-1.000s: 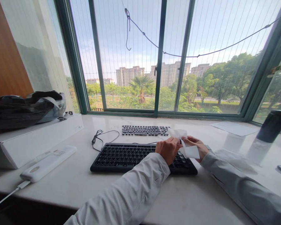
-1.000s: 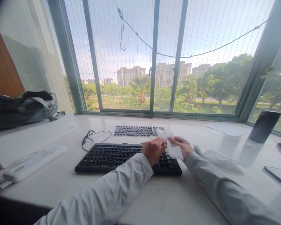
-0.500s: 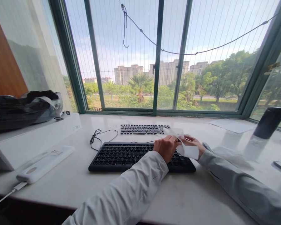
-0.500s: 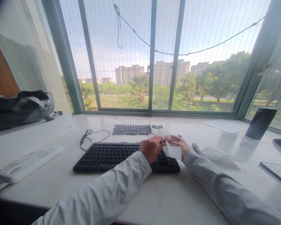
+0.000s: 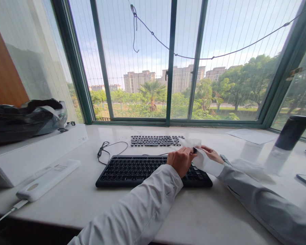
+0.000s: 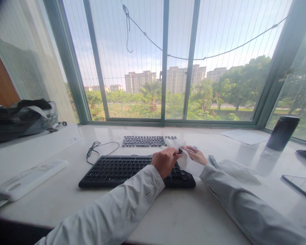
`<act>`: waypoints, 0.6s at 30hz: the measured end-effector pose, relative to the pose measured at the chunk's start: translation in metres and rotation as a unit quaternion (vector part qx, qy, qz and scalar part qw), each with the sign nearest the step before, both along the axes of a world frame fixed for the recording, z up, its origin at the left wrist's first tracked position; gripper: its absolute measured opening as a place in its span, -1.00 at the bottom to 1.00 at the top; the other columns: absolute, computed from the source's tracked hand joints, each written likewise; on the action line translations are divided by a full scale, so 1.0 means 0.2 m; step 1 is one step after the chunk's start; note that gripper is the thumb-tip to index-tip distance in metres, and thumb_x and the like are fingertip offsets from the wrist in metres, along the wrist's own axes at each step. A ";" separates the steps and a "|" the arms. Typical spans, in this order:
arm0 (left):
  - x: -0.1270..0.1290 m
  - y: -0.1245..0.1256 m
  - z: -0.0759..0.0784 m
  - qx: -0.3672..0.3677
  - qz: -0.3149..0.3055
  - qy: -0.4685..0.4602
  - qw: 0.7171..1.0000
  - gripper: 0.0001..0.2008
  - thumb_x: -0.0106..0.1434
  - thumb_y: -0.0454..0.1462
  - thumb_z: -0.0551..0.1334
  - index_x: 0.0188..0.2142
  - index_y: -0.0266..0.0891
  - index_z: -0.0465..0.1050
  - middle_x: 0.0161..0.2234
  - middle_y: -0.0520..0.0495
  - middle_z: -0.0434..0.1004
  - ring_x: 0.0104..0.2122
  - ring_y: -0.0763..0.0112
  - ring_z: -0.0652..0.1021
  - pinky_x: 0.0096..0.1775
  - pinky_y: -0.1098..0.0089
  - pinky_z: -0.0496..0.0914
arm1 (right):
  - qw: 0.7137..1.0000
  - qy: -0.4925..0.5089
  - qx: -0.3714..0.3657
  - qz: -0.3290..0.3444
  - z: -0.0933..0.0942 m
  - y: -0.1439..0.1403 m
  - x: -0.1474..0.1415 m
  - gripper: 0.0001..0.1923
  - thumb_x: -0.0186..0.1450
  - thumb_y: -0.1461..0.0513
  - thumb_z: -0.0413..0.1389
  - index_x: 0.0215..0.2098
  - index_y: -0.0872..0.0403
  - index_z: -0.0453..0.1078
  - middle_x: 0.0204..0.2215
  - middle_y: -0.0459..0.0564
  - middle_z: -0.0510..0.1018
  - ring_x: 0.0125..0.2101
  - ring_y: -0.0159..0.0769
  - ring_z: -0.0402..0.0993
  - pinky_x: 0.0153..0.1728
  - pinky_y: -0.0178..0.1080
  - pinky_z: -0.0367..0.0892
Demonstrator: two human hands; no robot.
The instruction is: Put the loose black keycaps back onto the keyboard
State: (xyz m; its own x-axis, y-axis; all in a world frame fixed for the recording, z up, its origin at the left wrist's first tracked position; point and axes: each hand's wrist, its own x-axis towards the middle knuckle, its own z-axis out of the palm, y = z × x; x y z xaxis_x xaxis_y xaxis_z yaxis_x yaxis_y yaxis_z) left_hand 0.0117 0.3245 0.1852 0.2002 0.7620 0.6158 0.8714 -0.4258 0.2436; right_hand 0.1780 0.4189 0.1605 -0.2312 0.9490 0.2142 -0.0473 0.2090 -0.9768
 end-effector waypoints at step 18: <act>0.01 0.00 -0.01 -0.018 0.016 -0.002 1.000 -0.64 0.33 -0.04 -0.11 -0.14 -0.12 0.34 -0.21 -0.01 0.49 -0.29 0.38 0.51 -0.30 0.40 0.36 | 0.997 0.060 -0.048 0.021 0.00 0.04 0.04 -0.62 -0.26 0.13 0.37 -0.46 0.02 0.46 -0.43 -0.08 0.58 -0.50 -0.26 0.47 -0.51 -0.27 0.32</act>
